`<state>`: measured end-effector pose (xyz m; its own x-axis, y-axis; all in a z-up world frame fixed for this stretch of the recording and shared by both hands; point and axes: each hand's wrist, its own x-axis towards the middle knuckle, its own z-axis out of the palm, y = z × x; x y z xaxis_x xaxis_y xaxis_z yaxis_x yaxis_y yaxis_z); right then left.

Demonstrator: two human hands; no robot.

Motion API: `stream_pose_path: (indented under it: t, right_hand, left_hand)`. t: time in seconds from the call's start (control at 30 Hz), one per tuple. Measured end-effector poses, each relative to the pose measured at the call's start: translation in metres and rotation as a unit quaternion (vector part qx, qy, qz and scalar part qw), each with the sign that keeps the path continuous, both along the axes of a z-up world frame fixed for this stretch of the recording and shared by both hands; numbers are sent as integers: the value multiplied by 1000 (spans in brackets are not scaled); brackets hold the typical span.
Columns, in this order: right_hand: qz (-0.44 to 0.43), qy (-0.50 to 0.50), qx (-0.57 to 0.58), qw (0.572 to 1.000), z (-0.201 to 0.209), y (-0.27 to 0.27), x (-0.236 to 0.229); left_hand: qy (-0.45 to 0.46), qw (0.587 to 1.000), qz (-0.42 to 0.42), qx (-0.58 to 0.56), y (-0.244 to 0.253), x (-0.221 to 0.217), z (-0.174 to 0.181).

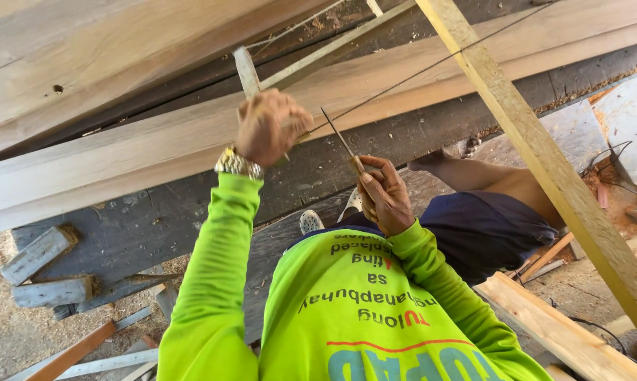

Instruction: Assembling a wooden bow saw by attaching the blade and string tensioner.

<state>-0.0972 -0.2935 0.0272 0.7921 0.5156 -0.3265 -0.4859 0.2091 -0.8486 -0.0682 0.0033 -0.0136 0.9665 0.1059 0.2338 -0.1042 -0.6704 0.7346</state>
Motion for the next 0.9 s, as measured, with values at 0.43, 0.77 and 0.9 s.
stream_pose_path:
  t: [0.43, 0.77, 0.9]
  right_hand:
    - [34, 51, -150, 987, -9, -11, 4]
    - [-23, -17, -91, 995, -1, -15, 16]
    - [-12, -36, -101, 994, 2, -4, 14]
  left_hand:
    - [64, 996, 34, 61, -23, -35, 16]
    - [40, 996, -65, 49, -11, -20, -10]
    - [126, 988, -75, -50, 0, -1, 6]
